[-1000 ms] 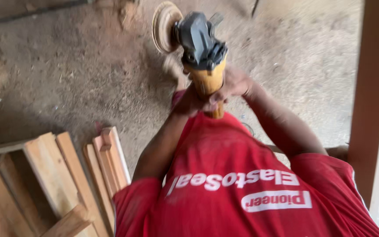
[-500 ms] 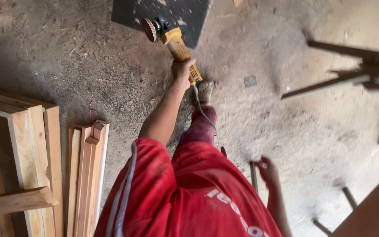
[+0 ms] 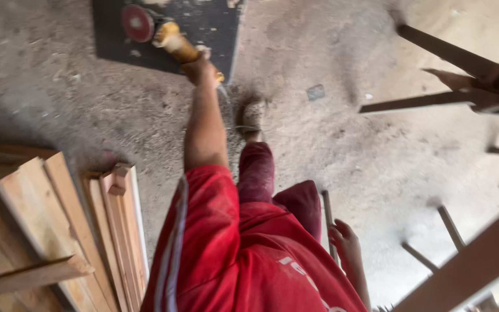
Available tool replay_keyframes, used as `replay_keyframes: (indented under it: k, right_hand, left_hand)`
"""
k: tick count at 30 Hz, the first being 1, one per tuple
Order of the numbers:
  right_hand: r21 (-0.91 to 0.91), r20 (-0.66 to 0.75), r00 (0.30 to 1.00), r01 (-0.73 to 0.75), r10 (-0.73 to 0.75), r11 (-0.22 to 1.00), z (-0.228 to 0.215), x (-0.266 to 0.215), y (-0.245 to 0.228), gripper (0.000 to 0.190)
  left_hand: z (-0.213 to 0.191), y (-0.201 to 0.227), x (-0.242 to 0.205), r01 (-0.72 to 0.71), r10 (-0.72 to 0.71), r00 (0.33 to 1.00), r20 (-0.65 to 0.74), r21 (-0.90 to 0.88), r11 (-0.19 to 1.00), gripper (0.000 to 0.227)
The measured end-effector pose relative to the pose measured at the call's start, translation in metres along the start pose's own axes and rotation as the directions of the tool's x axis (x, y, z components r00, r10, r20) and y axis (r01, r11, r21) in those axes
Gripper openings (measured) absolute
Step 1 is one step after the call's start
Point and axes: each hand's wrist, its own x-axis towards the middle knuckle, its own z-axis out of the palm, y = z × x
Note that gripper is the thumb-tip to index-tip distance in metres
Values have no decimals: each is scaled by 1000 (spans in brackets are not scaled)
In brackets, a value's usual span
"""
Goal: The person uses a handheld electric sander to smooth the surface of a long wooden plank resting on a workbench. They move the sander along the plank's length, flip the plank to sand the other side, and then place the plank on the floor before picking up another plank.
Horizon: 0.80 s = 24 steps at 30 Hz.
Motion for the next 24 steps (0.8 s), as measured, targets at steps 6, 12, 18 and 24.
replay_keyframes:
  k: [6, 12, 18, 24]
  right_hand:
    - [-38, -10, 1000, 2, -2, 999, -6, 24, -16, 52]
    - [-63, 88, 995, 48, -42, 997, -47, 43, -18, 51]
    - [-98, 181, 979, 112, -93, 989, -114, 110, -60, 38]
    - [-79, 120, 981, 160, -150, 984, -244, 157, -100, 35]
  left_hand:
    - [6, 0, -8, -117, 107, 993, 56, 222, 968, 94]
    - [-8, -1, -33, -185, 170, 983, 75, 305, 934, 91]
    - [-74, -32, -92, -633, 577, 768, 277, 463, 620, 68]
    - [-131, -176, -234, -712, 445, 690, 571, 425, 559, 37]
